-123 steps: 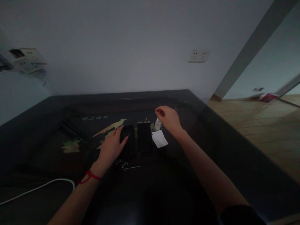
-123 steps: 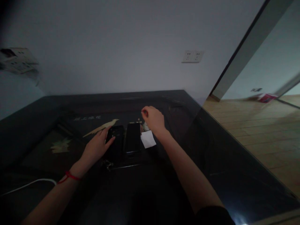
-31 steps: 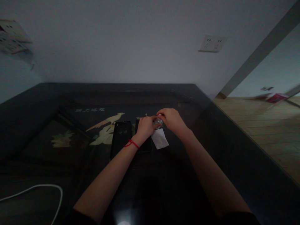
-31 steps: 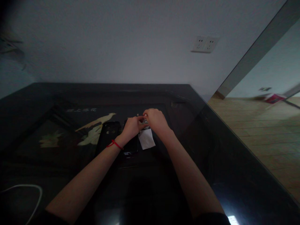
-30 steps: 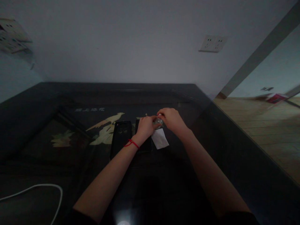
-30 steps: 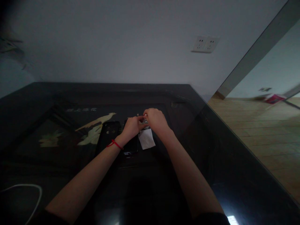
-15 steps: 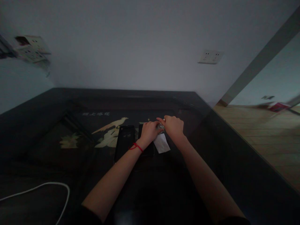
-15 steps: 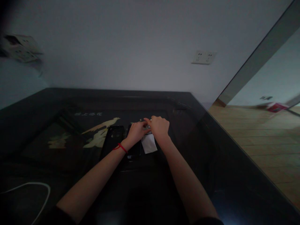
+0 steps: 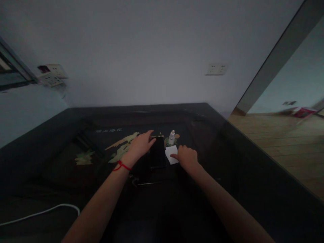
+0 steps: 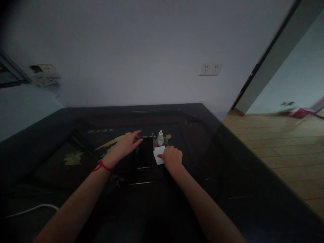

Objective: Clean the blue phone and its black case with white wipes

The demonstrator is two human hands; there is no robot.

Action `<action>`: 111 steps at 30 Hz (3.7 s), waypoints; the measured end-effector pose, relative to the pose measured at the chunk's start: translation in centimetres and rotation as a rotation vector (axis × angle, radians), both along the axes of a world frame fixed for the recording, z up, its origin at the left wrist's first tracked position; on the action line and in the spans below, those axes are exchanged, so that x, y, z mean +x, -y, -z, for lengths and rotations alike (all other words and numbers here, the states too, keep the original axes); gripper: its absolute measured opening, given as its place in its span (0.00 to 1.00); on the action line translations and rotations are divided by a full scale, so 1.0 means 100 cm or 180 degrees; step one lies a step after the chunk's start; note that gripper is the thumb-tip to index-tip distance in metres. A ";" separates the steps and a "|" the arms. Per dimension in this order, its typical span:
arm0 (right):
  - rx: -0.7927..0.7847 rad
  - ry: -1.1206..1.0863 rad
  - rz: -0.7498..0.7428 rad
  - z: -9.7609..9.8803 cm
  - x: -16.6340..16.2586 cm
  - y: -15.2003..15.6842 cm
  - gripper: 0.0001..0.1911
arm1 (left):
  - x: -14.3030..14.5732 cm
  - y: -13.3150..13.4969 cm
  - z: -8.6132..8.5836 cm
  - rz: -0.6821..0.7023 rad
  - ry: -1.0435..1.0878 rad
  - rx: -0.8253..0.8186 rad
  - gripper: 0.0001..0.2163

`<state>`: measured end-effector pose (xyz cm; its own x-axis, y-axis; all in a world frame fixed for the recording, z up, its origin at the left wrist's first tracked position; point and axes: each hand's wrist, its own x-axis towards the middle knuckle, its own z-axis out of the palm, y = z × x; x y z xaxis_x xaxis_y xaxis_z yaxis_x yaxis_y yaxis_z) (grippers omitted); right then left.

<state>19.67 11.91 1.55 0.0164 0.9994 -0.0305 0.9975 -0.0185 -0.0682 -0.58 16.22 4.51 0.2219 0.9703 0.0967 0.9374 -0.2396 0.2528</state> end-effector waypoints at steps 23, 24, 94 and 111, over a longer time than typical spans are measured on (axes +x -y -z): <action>0.0275 -0.3503 0.0075 0.013 0.014 -0.005 0.24 | -0.077 0.056 0.037 -0.1080 0.1879 -0.0173 0.20; 0.0313 -0.3648 0.0021 0.006 0.013 -0.004 0.23 | -0.071 0.061 0.036 -0.1072 0.2112 -0.0223 0.20; 0.1912 -0.1358 -0.3216 -0.007 -0.008 0.020 0.18 | -0.014 0.137 0.054 0.0046 0.6430 -0.3862 0.26; 0.1914 -0.0987 -0.3431 0.001 -0.028 0.042 0.17 | -0.012 0.133 0.055 -0.0565 0.6502 -0.3550 0.30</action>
